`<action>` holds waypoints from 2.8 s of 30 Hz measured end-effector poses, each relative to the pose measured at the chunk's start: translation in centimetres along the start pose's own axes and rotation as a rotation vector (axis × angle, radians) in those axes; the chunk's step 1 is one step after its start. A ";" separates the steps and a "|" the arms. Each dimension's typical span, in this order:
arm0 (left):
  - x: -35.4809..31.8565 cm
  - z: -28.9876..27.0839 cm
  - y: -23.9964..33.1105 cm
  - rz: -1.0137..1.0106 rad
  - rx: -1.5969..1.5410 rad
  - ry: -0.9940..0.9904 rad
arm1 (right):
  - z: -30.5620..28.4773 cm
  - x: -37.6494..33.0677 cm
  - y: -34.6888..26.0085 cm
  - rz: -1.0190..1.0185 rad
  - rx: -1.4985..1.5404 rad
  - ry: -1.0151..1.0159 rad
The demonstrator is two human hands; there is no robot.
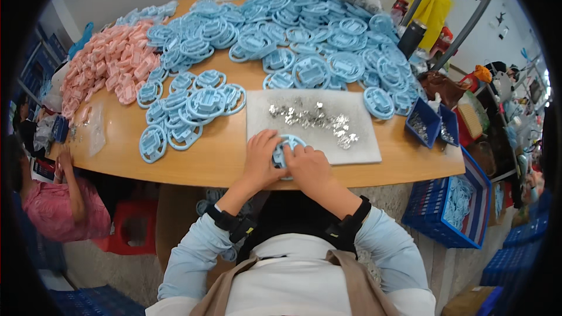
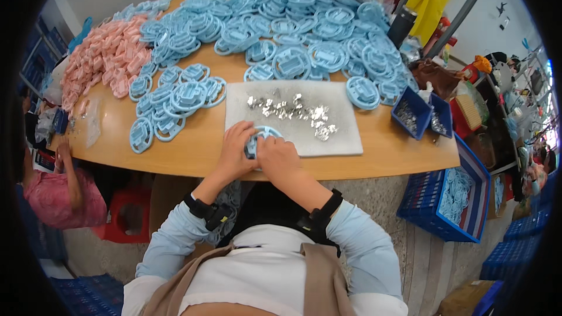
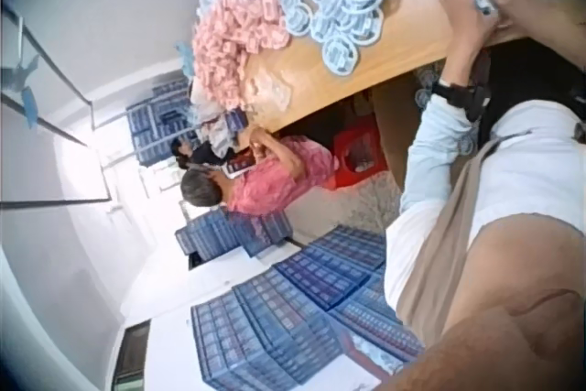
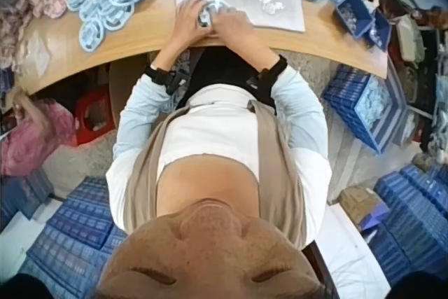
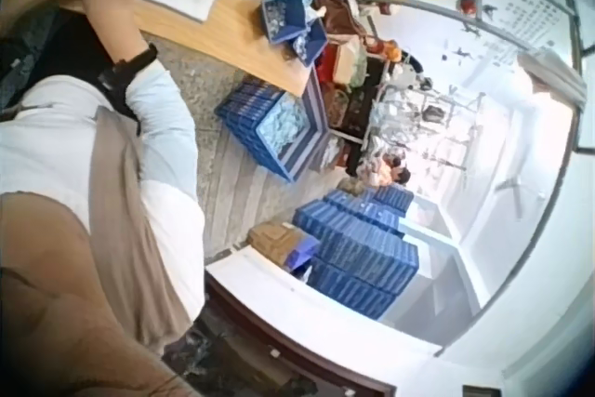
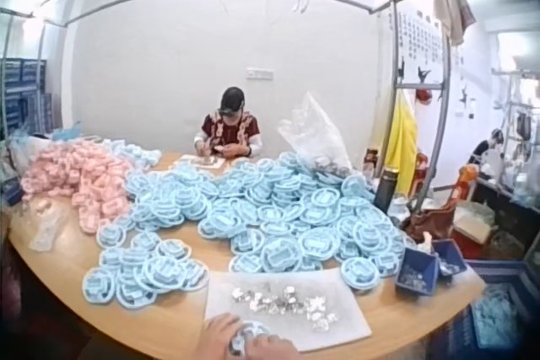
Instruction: Sort metal clips and fit them into circular blue plastic components as part of an assembly process.
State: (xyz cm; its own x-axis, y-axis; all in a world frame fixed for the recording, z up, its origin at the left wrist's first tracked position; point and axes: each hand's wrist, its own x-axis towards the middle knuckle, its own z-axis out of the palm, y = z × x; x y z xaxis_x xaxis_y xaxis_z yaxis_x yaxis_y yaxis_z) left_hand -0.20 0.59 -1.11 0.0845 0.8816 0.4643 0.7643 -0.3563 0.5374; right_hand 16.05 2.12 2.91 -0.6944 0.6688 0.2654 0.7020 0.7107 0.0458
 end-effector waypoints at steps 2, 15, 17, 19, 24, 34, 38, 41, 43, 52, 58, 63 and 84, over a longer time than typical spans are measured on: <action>-0.5 -0.9 0.7 -0.014 -0.021 0.044 | -1.1 0.7 1.3 0.053 0.166 0.089; -1.1 -4.1 1.7 -0.771 -1.263 -0.345 | -0.2 -1.5 3.2 0.366 1.421 0.020; -0.8 -4.3 1.2 -0.776 -1.214 -0.436 | 0.1 -1.7 3.1 0.361 1.430 0.050; -0.1 -4.6 0.9 -0.780 -1.165 -0.507 | 0.3 -1.6 3.2 0.356 1.439 0.069; 1.6 -5.7 1.2 -0.753 -1.110 -0.545 | 0.0 -1.3 3.5 0.376 1.563 0.069; 1.3 -4.1 0.3 -0.814 -1.199 -0.316 | 1.4 3.3 6.9 0.347 1.126 0.020; 3.3 -4.3 0.0 -0.762 -1.046 -0.473 | 3.7 8.6 10.4 0.346 0.547 0.186; 4.2 -4.3 -0.8 -0.700 -0.959 -0.570 | 4.5 10.3 10.1 0.375 0.443 0.058; 4.4 -4.0 -1.1 -0.607 -0.874 -0.560 | 4.9 10.9 10.1 0.346 0.435 0.096; 3.4 -4.2 0.8 -0.020 -0.144 -0.186 | 0.3 7.0 10.4 -0.142 0.094 -0.409; 3.0 -3.1 2.1 0.127 -0.096 -0.255 | -0.1 5.6 11.6 0.103 0.483 -0.087; 2.4 -3.1 2.3 0.083 -0.095 -0.187 | 0.8 2.7 10.5 0.299 0.663 0.008; 2.1 -1.9 2.9 -0.004 -0.335 0.005 | -1.7 1.7 5.2 0.265 1.174 0.099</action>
State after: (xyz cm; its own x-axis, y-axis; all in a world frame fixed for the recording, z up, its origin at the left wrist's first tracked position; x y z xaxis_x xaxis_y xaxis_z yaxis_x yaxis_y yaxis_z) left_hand 1.03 0.77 2.74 0.0777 0.8821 0.4647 0.5116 -0.4353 0.7408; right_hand 18.81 6.58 5.27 -0.4994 0.8408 0.2091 0.2139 0.3535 -0.9106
